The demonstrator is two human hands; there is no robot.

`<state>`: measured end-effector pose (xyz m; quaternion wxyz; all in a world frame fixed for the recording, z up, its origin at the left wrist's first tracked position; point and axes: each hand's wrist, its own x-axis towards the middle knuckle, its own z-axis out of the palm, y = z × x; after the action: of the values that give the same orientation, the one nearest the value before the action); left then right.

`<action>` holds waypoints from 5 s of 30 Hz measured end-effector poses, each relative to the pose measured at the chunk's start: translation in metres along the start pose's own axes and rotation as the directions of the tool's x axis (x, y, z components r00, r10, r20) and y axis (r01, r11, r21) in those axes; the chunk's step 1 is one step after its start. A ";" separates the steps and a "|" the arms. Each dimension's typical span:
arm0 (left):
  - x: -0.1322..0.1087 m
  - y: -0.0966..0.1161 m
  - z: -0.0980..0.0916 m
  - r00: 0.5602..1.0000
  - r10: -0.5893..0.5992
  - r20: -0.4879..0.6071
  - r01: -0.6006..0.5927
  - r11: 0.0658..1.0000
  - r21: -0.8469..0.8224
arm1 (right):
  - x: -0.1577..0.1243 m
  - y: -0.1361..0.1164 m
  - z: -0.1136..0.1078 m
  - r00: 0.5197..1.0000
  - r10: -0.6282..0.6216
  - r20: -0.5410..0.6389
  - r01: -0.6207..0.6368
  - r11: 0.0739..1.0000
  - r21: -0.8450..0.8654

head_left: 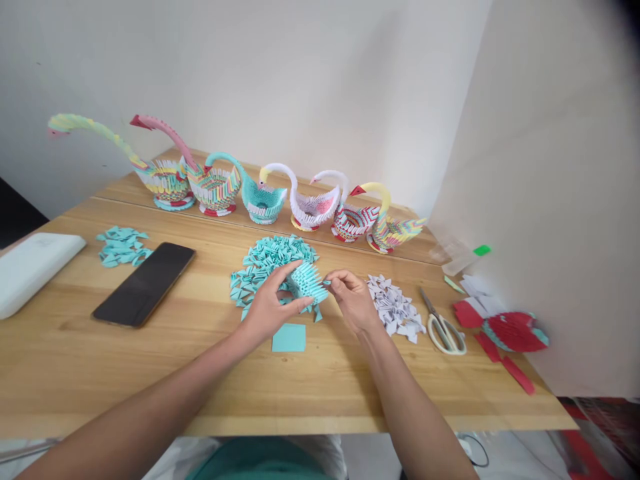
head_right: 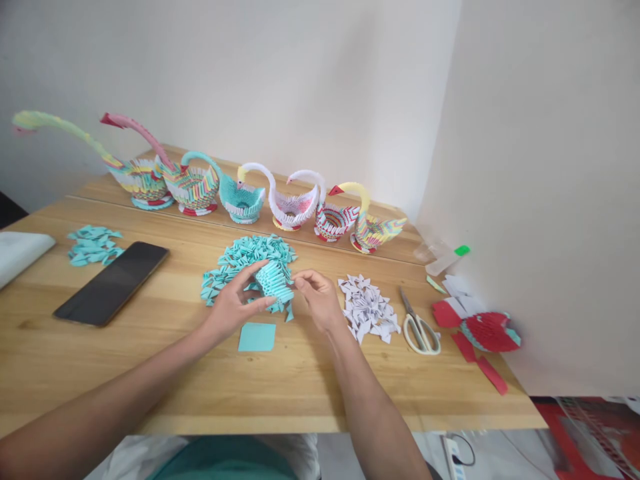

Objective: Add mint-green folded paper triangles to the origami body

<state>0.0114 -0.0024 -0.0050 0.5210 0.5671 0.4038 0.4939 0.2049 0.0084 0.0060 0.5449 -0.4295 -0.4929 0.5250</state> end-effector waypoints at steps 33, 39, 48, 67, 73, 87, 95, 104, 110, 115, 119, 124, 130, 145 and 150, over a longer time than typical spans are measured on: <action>-0.001 -0.003 -0.002 0.995 0.096 0.026 -0.098 0.993 0.072 | 0.000 0.001 -0.001 0.997 0.069 0.018 -0.069 0.998 -0.010; -0.001 -0.002 -0.003 0.991 0.129 0.023 -0.131 0.983 0.129 | 0.000 0.001 -0.001 0.999 0.034 0.000 -0.034 0.999 -0.017; -0.001 -0.004 -0.007 0.968 0.251 -0.018 -0.238 0.936 0.258 | 0.000 0.004 0.009 0.996 0.050 -0.074 -0.048 0.999 0.025; 0.003 0.007 -0.014 0.973 0.226 0.032 -0.225 0.924 0.309 | 0.000 0.008 0.010 0.996 0.047 -0.071 -0.044 0.998 0.047; 0.005 0.011 -0.018 0.965 0.248 0.085 -0.262 0.900 0.348 | 0.002 0.003 0.002 1.000 0.020 -0.007 -0.021 0.995 -0.097; 0.008 -0.001 -0.014 0.983 0.184 0.002 -0.178 0.946 0.273 | -0.009 -0.008 0.017 0.997 -0.054 -0.057 0.041 0.977 -0.211; 0.006 0.001 -0.010 0.994 0.108 -0.001 -0.106 0.980 0.167 | -0.008 -0.009 0.018 0.999 0.043 -0.032 -0.048 0.988 -0.147; 0.005 0.003 -0.011 0.995 0.085 -0.046 -0.081 0.993 0.086 | -0.007 -0.003 0.018 0.984 0.174 0.039 -0.176 0.982 0.066; 0.003 -0.002 -0.007 0.991 0.084 -0.100 -0.078 0.995 0.055 | -0.009 -0.008 0.025 0.973 0.224 0.058 -0.230 0.960 0.157; 0.002 -0.004 -0.005 0.990 0.087 -0.108 -0.085 0.996 0.020 | -0.010 -0.009 0.025 0.979 0.199 0.035 -0.201 0.976 0.079; 0.002 -0.005 -0.004 0.988 0.094 -0.124 -0.092 0.996 0.015 | -0.011 -0.011 0.027 0.986 0.169 -0.003 -0.169 0.985 -0.015; 0.003 -0.005 -0.002 0.987 0.076 -0.142 -0.077 0.997 0.003 | -0.012 -0.012 0.030 0.993 0.114 -0.032 -0.117 0.989 -0.093; 0.007 -0.005 -0.003 0.995 -0.006 -0.104 -0.009 0.990 -0.142 | -0.012 -0.005 0.020 0.997 0.037 0.061 -0.032 0.996 -0.084; 0.005 0.009 -0.002 0.975 -0.224 0.010 0.189 0.799 -0.571 | -0.011 -0.005 0.017 0.994 -0.106 0.028 0.110 0.950 -0.292; 0.005 0.008 -0.002 0.971 -0.238 0.011 0.204 0.810 -0.549 | -0.012 -0.005 0.018 0.992 -0.127 0.029 0.129 0.937 -0.326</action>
<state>0.0104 0.0019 0.0036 0.7028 0.3293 0.3242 0.5409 0.1886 -0.0045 0.0126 0.4972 -0.4789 -0.6021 0.4012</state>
